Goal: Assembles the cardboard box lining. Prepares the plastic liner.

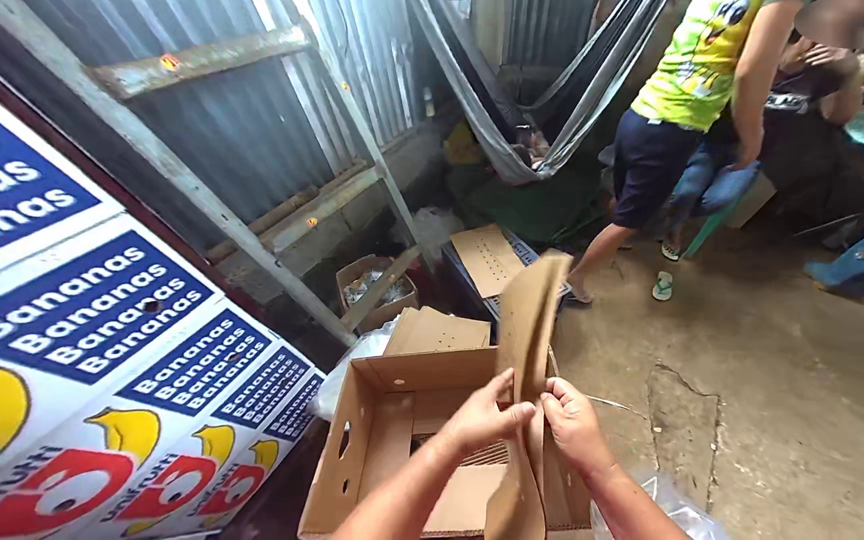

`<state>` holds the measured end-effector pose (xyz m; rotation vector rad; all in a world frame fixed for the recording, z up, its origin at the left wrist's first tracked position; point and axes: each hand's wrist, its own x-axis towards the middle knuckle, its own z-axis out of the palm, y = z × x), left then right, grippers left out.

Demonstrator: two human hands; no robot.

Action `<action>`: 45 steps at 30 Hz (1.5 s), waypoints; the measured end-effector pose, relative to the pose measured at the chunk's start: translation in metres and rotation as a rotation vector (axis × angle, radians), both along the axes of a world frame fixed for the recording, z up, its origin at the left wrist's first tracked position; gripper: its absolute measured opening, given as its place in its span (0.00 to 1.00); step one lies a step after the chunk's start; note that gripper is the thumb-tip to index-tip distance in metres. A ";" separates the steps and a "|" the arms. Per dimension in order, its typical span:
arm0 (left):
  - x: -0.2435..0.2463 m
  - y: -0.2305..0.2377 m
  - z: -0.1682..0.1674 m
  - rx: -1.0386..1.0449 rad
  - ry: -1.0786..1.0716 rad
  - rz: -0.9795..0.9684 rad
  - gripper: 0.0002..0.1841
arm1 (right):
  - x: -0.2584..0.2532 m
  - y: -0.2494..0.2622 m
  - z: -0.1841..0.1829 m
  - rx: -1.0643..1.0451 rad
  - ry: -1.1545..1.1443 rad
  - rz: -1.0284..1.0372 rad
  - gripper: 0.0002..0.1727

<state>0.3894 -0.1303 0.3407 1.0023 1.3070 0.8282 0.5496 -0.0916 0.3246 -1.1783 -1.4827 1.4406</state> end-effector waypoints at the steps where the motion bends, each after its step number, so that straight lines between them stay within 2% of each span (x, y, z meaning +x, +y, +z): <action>1: 0.006 -0.005 -0.006 -0.013 -0.062 0.043 0.45 | -0.004 -0.001 -0.006 0.002 -0.012 0.021 0.10; 4: 0.007 -0.010 -0.024 -0.021 -0.130 0.172 0.26 | -0.015 -0.005 -0.017 0.021 -0.022 0.006 0.08; 6: -0.011 -0.005 -0.020 -0.001 -0.052 0.189 0.21 | -0.020 0.000 -0.013 0.057 0.008 -0.065 0.08; 8: -0.049 0.004 0.008 0.027 0.144 0.155 0.20 | -0.022 0.012 -0.001 0.104 0.008 -0.162 0.07; 11: -0.139 0.014 0.073 0.111 0.492 0.164 0.18 | -0.019 0.034 0.008 0.105 0.028 -0.359 0.08; 14: -0.226 0.023 0.126 0.234 0.860 0.232 0.16 | -0.018 0.047 -0.004 -0.046 0.057 -0.540 0.09; 16: -0.259 0.034 0.148 0.264 1.085 0.211 0.19 | -0.023 0.043 -0.021 -0.230 0.077 -0.627 0.09; 18: -0.275 0.056 0.148 0.103 1.289 0.122 0.22 | -0.028 0.031 -0.043 -0.400 0.090 -0.699 0.09; 19: -0.280 0.070 0.135 0.011 1.366 0.075 0.23 | -0.030 0.023 -0.055 -0.468 0.092 -0.728 0.09; 21: -0.298 0.099 0.084 -0.076 1.429 0.044 0.24 | -0.031 0.004 -0.075 -0.572 0.089 -0.788 0.08; 23: -0.318 0.115 0.015 -0.041 1.354 0.044 0.26 | -0.032 -0.020 -0.089 -0.668 0.067 -0.835 0.08; 24: -0.323 0.117 -0.018 -0.027 1.275 0.031 0.31 | -0.033 -0.033 -0.095 -0.715 0.046 -0.851 0.08; 26: -0.315 0.110 -0.072 -0.016 1.136 -0.010 0.40 | -0.037 -0.061 -0.102 -0.820 0.005 -0.852 0.07; 27: -0.304 0.102 -0.096 0.000 1.084 -0.026 0.41 | -0.041 -0.073 -0.106 -0.881 -0.011 -0.854 0.07; 30: -0.261 0.053 -0.148 0.118 0.869 -0.004 0.32 | -0.059 -0.095 -0.114 -1.009 0.008 -0.887 0.08; 32: -0.230 0.012 -0.168 0.114 0.716 0.107 0.28 | -0.071 -0.098 -0.114 -1.050 0.073 -0.916 0.07; 33: -0.216 -0.008 -0.176 0.044 0.623 0.178 0.27 | -0.078 -0.099 -0.110 -1.064 0.114 -0.933 0.07; 35: -0.192 -0.038 -0.191 -0.259 0.360 0.329 0.29 | -0.090 -0.099 -0.095 -1.090 0.203 -0.966 0.07; 38: -0.164 -0.069 -0.221 -0.742 -0.068 0.493 0.37 | -0.101 -0.098 -0.069 -1.086 0.331 -0.980 0.08; 40: -0.155 -0.076 -0.244 -0.903 -0.306 0.504 0.43 | -0.102 -0.099 -0.063 -1.050 0.396 -0.993 0.09; 41: -0.154 -0.076 -0.245 -0.918 -0.403 0.506 0.43 | -0.101 -0.101 -0.062 -1.034 0.411 -1.006 0.09; 43: -0.156 -0.071 -0.236 -0.826 -0.481 0.481 0.30 | -0.097 -0.106 -0.065 -1.021 0.388 -1.025 0.09; 45: -0.168 -0.064 -0.230 -0.638 -0.320 0.449 0.20 | -0.088 -0.113 -0.075 -1.047 0.269 -0.942 0.07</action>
